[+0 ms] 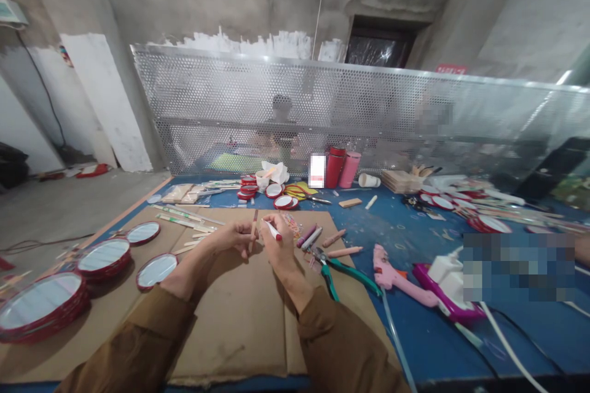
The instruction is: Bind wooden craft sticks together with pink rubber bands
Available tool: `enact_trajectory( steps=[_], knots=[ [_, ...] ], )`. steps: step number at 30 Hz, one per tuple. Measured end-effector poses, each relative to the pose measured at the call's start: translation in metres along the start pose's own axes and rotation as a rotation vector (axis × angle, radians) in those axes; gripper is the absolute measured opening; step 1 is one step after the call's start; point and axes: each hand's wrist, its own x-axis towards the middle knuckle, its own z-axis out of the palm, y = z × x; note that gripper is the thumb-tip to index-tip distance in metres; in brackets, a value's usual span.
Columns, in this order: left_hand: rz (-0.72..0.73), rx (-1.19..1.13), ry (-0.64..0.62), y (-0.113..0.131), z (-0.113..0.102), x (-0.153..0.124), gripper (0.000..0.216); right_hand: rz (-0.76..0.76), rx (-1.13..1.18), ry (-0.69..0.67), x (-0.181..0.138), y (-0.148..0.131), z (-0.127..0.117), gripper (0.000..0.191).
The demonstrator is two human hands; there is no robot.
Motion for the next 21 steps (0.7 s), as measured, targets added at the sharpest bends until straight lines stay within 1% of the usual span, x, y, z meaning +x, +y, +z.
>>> enact_trajectory(
  steps=[4,10,15,18,21],
  knots=[
    [0.013,0.023,0.022,-0.0025,-0.0017,0.0015,0.056,-0.01,-0.015,-0.011,0.0013,0.0003,-0.0003,0.014],
    [-0.009,0.037,0.002,-0.0036,-0.0039,0.0011,0.054,-0.006,-0.007,-0.018,0.0,-0.0018,-0.0019,0.015],
    [0.005,0.046,-0.002,-0.0028,-0.0033,0.0001,0.058,-0.001,-0.025,-0.004,0.0008,-0.0006,-0.0019,0.014],
    [-0.006,0.067,0.01,-0.0009,-0.0034,-0.0016,0.061,-0.043,-0.053,-0.022,0.0012,-0.0012,-0.0027,0.015],
    [-0.016,0.104,0.038,0.0022,-0.0029,-0.0037,0.058,-0.097,-0.058,-0.023,-0.0001,-0.0059,-0.0034,0.018]
  ],
)
